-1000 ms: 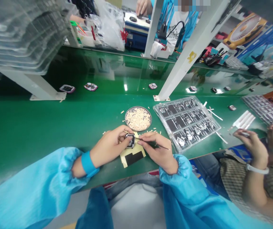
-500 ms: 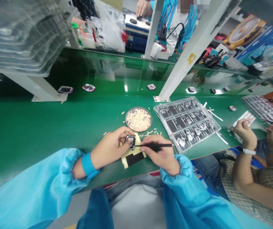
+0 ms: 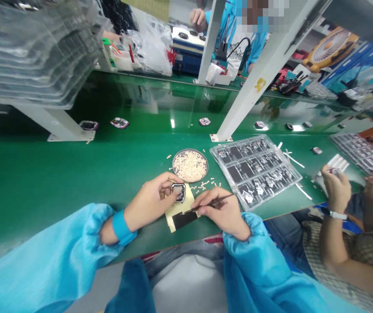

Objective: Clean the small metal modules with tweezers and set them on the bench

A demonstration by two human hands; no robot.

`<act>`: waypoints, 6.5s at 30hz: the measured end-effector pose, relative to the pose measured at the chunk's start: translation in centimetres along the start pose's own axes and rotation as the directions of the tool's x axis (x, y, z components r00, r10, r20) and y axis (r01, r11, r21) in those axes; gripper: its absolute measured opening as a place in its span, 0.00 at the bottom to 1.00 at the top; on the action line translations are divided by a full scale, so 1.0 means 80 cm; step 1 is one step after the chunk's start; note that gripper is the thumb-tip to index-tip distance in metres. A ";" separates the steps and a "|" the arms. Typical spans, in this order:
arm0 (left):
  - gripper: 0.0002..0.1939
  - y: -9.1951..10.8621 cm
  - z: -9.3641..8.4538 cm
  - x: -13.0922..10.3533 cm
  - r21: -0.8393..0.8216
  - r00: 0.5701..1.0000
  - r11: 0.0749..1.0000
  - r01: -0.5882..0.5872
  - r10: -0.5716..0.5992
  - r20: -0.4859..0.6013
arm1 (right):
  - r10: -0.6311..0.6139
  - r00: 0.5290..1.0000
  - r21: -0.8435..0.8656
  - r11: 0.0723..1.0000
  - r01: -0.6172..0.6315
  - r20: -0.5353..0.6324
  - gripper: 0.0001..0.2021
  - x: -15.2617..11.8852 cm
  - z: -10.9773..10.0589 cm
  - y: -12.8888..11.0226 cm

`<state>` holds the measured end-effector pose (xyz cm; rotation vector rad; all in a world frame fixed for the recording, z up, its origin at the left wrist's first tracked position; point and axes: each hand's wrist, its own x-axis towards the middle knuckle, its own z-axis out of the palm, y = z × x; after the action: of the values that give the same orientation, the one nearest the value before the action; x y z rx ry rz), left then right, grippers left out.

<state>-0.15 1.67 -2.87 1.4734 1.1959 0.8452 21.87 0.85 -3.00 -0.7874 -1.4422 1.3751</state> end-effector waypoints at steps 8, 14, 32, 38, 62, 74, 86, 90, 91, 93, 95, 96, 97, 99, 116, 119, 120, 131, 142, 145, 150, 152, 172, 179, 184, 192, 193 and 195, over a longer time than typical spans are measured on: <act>0.12 0.001 0.000 0.001 -0.012 1.000 1.000 -0.008 0.007 -0.018 | -0.242 0.970 -0.338 0.912 0.231 0.010 0.08 0.000 -0.002 0.001; 0.12 -0.001 0.000 -0.001 0.105 1.000 0.994 -0.007 0.009 -0.017 | -0.270 0.961 -0.401 0.876 0.269 0.054 0.07 0.000 -0.001 0.004; 0.18 0.014 -0.007 0.000 -0.381 0.981 0.912 0.151 -0.091 0.171 | -0.380 0.921 -0.286 0.895 0.343 -0.085 0.11 0.012 0.017 -0.006; 0.20 0.019 -0.006 -0.002 -0.449 0.970 0.872 0.193 -0.100 0.222 | -0.473 0.880 -0.421 0.809 0.411 -0.050 0.10 0.023 0.023 -0.010; 0.11 0.013 0.000 -0.014 0.304 0.988 0.943 -0.135 0.149 -0.025 | 0.076 0.896 -0.072 0.990 -0.119 -0.437 0.10 0.021 0.040 0.000; 0.21 0.010 -0.014 -0.013 0.203 0.995 0.979 0.007 0.012 -0.095 | -0.019 0.930 -0.178 0.983 -0.050 -0.367 0.20 -0.018 -0.032 -0.058; 0.32 0.022 -0.006 -0.001 -0.194 0.987 0.972 0.136 -0.151 -0.064 | 0.218 0.894 -0.908 0.070 -0.414 -0.391 0.13 -0.039 -0.139 -0.095; 0.23 0.022 -0.007 -0.002 -0.124 0.984 0.978 0.170 -0.176 -0.034 | 0.209 0.912 -0.892 0.219 -0.395 -0.353 0.12 -0.038 -0.137 -0.094; 0.22 0.022 -0.007 -0.002 -0.151 0.982 0.971 0.183 -0.188 -0.019 | 0.167 0.924 -0.879 0.288 -0.381 -0.345 0.13 -0.038 -0.136 -0.094; 0.22 0.022 -0.006 -0.003 -0.221 0.978 0.953 0.208 -0.209 0.015 | 0.061 0.933 -0.833 0.433 -0.346 -0.355 0.13 -0.037 -0.130 -0.094; 0.23 0.022 -0.005 -0.002 -0.257 0.973 0.938 0.230 -0.228 0.038 | -0.003 0.924 -0.755 0.577 -0.311 -0.382 0.13 -0.034 -0.116 -0.091; 0.23 0.022 -0.005 -0.002 -0.264 0.971 0.935 0.237 -0.235 0.040 | -0.008 0.923 -0.708 0.644 -0.289 -0.384 0.13 -0.032 -0.107 -0.088; 0.23 0.022 -0.006 -0.002 -0.268 0.970 0.933 0.242 -0.240 0.040 | 0.002 0.928 -0.661 0.702 -0.266 -0.372 0.13 -0.030 -0.096 -0.085; 0.23 0.023 -0.006 -0.002 -0.277 0.969 0.930 0.243 -0.243 0.034 | 0.040 0.945 -0.581 0.780 -0.232 -0.324 0.11 -0.024 -0.072 -0.077; 0.17 0.035 -0.005 -0.008 -0.330 0.973 0.916 0.228 -0.230 0.032 | 0.158 0.987 -0.258 0.954 -0.154 -0.004 0.14 0.013 0.013 -0.028; 0.19 0.041 -0.006 -0.009 -0.276 0.974 0.937 0.216 -0.228 -0.013 | 0.149 0.988 -0.203 0.967 -0.151 -0.026 0.13 0.015 0.011 -0.027; 0.21 0.042 -0.007 -0.009 -0.268 0.974 0.940 0.211 -0.224 -0.017 | 0.143 0.989 -0.185 0.972 -0.148 -0.041 0.13 0.015 0.010 -0.026; 0.26 0.030 -0.013 -0.015 -0.128 0.994 0.987 0.100 -0.106 -0.038 | 0.142 0.979 -0.287 0.941 -0.178 -0.143 0.20 0.015 0.030 -0.016; 0.22 0.038 -0.008 -0.019 -0.135 0.999 0.990 0.028 -0.032 -0.027 | 0.256 0.951 -0.188 0.939 -0.287 -0.174 0.21 0.021 0.029 -0.016; 0.23 0.031 -0.008 -0.019 -0.036 1.000 0.999 -0.006 0.005 -0.026 | 0.296 0.940 -0.118 0.941 -0.317 -0.169 0.21 0.023 0.027 -0.018; 0.26 0.026 -0.006 -0.019 0.088 0.999 0.996 -0.034 0.037 -0.034 | 0.328 0.935 -0.052 0.940 -0.337 -0.135 0.22 0.026 0.019 -0.018; 0.26 0.026 -0.005 -0.018 0.107 0.998 0.993 -0.039 0.043 -0.034 | 0.329 0.936 -0.055 0.940 -0.337 -0.124 0.22 0.026 0.017 -0.018; 0.24 0.018 -0.005 -0.019 0.227 0.990 0.971 -0.082 0.105 -0.092 | 0.290 0.934 -0.098 0.944 -0.315 -0.211 0.19 0.029 0.031 -0.023; 0.25 0.012 -0.002 -0.018 0.053 0.996 0.998 -0.046 0.050 -0.077 | 0.205 0.947 -0.157 0.956 -0.248 -0.248 0.18 0.032 0.038 -0.017; 0.22 0.017 0.003 -0.016 -0.198 0.998 0.978 -0.064 0.058 -0.035 | 0.200 0.959 -0.089 0.971 -0.221 -0.200 0.18 0.032 0.039 -0.003; 0.18 0.020 0.003 -0.017 -0.154 0.993 0.981 -0.119 0.121 0.003 | 0.239 0.968 -0.106 0.963 -0.247 -0.081 0.12 0.034 0.034 -0.005; 0.19 0.019 0.002 -0.017 -0.152 0.995 0.983 -0.103 0.104 -0.001 | 0.240 0.965 -0.141 0.957 -0.253 -0.104 0.12 0.035 0.035 -0.008; 0.20 0.015 0.001 -0.016 -0.104 0.998 0.993 -0.063 0.060 -0.027 | 0.239 0.957 -0.197 0.943 -0.269 -0.163 0.15 0.036 0.036 -0.012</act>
<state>-0.10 0.39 -1.68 1.4245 1.1118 0.9559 18.36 2.33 -1.22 -1.2234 -1.4351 1.3366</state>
